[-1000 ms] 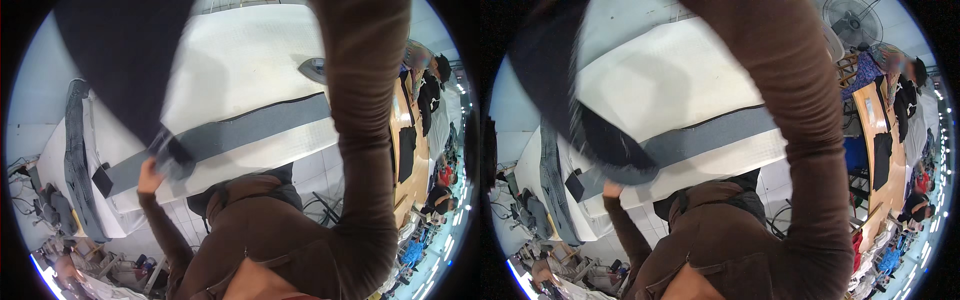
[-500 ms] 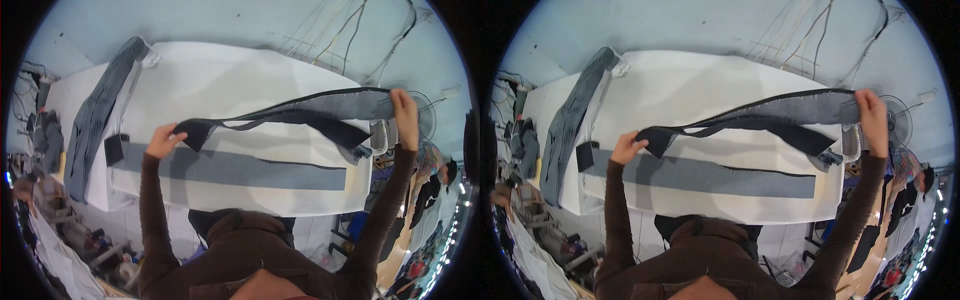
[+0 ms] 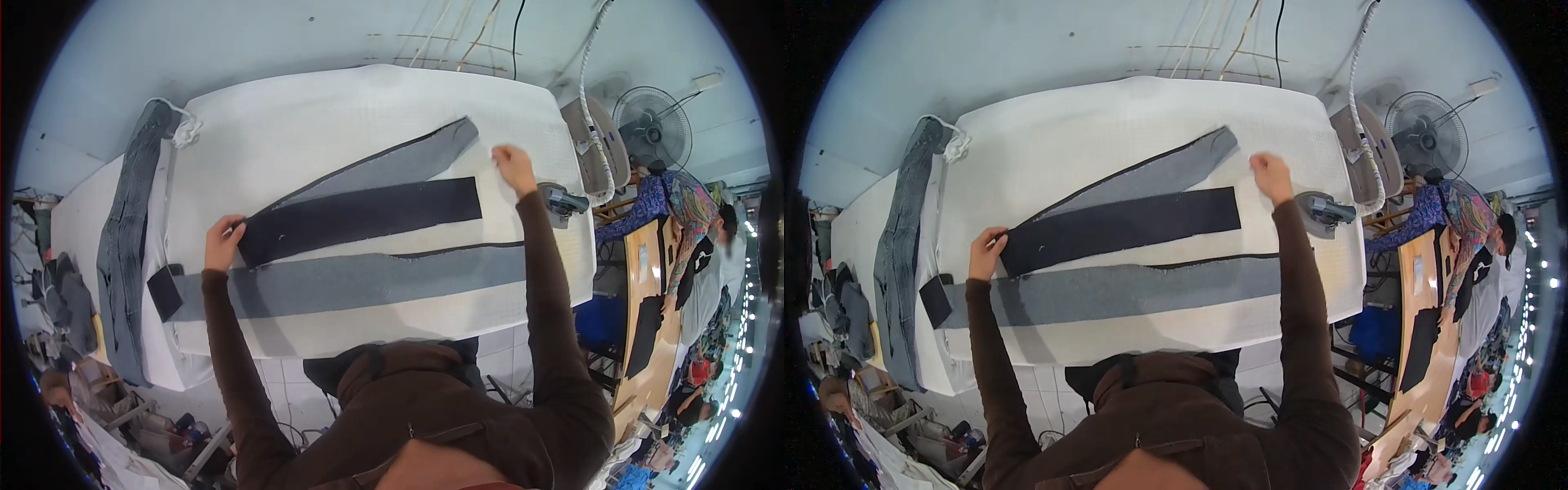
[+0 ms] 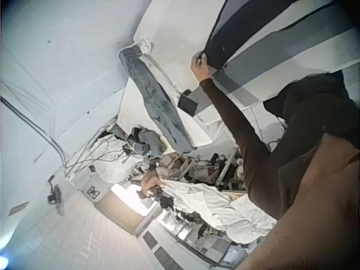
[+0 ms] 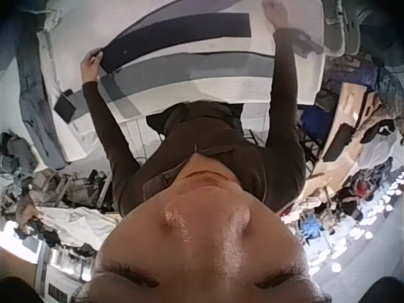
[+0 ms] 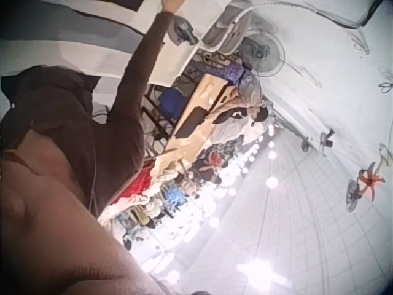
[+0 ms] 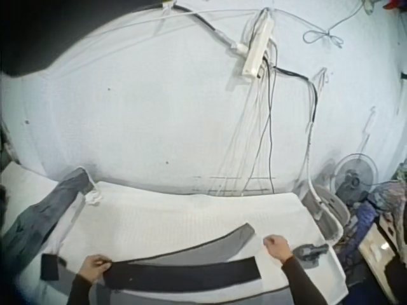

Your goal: The person irons a long strip of grey fabric on a white ironing board. They repeatedly align the fabric, press it with a steam iron, and flip it over to treat both sides. The person works methodically along the length of the fabric strip, ensuring it is smooth and flat.

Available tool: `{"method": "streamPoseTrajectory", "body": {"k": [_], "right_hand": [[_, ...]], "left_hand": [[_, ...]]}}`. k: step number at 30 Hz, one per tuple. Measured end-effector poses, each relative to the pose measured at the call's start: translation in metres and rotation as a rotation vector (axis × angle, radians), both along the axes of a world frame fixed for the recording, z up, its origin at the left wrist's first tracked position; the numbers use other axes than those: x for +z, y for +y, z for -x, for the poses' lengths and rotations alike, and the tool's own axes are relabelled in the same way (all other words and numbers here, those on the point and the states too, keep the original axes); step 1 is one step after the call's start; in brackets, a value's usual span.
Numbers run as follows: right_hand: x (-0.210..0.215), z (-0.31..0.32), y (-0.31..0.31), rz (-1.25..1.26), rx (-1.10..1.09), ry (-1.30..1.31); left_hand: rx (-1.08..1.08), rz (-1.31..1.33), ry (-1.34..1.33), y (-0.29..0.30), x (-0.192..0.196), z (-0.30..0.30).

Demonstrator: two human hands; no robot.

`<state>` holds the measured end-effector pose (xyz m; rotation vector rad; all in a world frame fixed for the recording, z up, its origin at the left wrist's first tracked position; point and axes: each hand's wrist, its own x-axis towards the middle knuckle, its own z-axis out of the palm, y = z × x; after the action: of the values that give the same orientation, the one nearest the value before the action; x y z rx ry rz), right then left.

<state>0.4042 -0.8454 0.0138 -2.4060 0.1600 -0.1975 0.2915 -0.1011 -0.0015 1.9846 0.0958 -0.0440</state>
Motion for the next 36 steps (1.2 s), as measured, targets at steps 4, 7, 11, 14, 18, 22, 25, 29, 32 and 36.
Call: {"method": "streamPoseTrajectory", "body": {"k": [4, 7, 11, 14, 18, 22, 25, 29, 32, 36], "right_hand": [[-0.023, 0.047, 0.016, -0.266, 0.012, 0.195], [-0.036, 0.049, 0.036, -0.096, -0.083, 0.146], [-0.034, 0.041, 0.045, -0.123, -0.085, 0.278], [-0.024, 0.042, 0.047, -0.16, -0.071, 0.287], [0.006, 0.04, 0.054, -0.409, -0.03, 0.275], [0.056, 0.003, 0.052, -0.573, 0.073, 0.172], [0.074, -0.047, 0.043, -0.584, 0.181, 0.082], [0.03, -0.111, 0.047, -0.335, 0.045, 0.198], [-0.016, -0.124, 0.056, -0.148, -0.022, 0.201], [-0.038, -0.132, 0.051, -0.027, -0.049, 0.072]], "left_hand": [[0.19, 0.079, 0.026, -0.007, -0.011, 0.015], [0.244, 0.102, 0.173, 0.001, -0.013, 0.008], [0.185, 0.125, 0.155, 0.01, -0.017, 0.004], [0.178, 0.223, 0.063, 0.008, -0.021, 0.009], [0.276, 0.303, 0.245, 0.01, -0.017, 0.012], [0.227, 0.267, 0.207, 0.01, -0.016, 0.011], [0.255, 0.21, 0.183, 0.005, -0.017, 0.009], [0.31, 0.172, 0.136, -0.007, -0.022, 0.005], [0.353, 0.166, 0.1, -0.015, -0.025, 0.004], [0.4, 0.216, 0.094, -0.016, -0.024, 0.008]]}}
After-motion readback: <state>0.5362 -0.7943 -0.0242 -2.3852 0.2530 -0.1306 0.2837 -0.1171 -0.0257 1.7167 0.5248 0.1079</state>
